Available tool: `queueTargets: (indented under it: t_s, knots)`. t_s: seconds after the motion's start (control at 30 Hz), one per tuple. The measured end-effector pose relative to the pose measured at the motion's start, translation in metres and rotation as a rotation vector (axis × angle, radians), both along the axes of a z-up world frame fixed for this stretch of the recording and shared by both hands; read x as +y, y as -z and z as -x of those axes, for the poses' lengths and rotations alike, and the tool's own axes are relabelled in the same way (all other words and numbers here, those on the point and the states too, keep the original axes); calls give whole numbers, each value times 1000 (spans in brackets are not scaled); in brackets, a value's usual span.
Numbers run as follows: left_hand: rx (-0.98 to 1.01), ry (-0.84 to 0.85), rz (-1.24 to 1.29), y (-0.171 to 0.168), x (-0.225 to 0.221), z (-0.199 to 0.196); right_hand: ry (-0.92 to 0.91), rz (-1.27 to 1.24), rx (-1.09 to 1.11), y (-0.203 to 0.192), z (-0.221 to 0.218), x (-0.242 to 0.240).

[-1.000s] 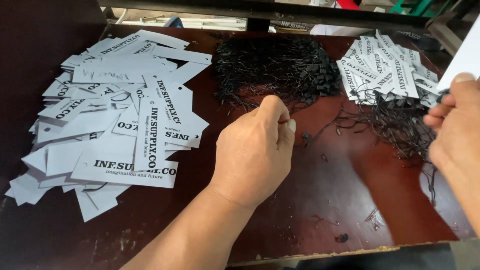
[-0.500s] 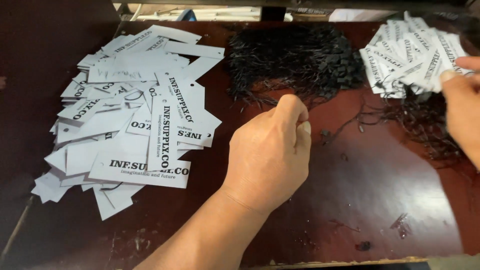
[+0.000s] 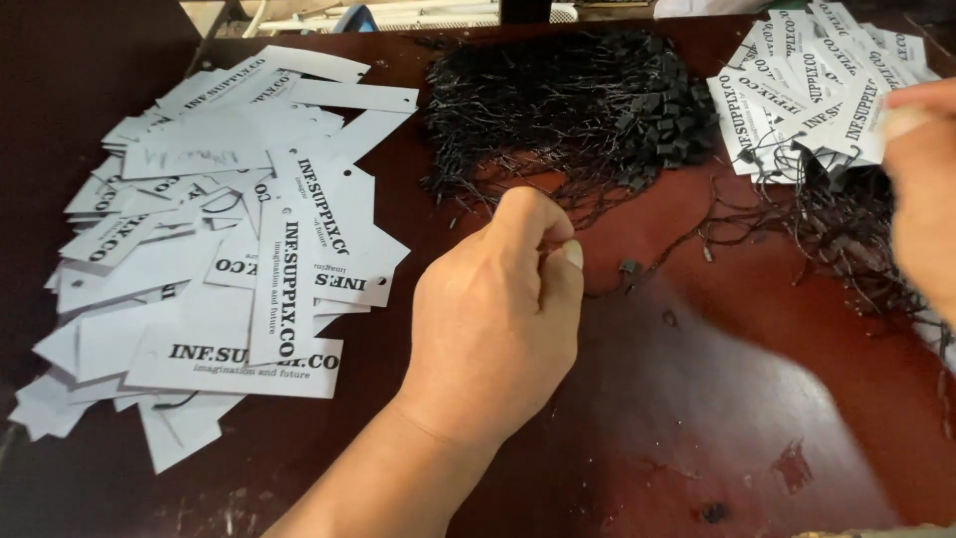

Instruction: Attaching paper brand tags to plastic string fasteners by threading the fastener through a hole in the tag.

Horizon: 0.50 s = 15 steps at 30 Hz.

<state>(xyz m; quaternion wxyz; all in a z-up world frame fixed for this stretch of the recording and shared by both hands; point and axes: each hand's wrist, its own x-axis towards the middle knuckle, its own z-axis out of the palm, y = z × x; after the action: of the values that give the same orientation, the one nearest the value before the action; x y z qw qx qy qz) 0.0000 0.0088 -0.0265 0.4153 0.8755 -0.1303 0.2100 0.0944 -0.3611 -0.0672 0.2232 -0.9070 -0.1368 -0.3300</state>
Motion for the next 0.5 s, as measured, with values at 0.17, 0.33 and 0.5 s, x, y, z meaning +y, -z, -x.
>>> queueTargets:
  t_s: [0.17, 0.33, 0.5]
  knots:
    - [186, -64, 154, -10, 5, -5, -78, -83, 207, -59, 51, 128]
    - [350, -166, 245, -15, 6, -8, -244, 159, 236, -57, 47, 162]
    - [304, -95, 247, -12, 8, -7, -173, 216, 126, -48, 52, 170]
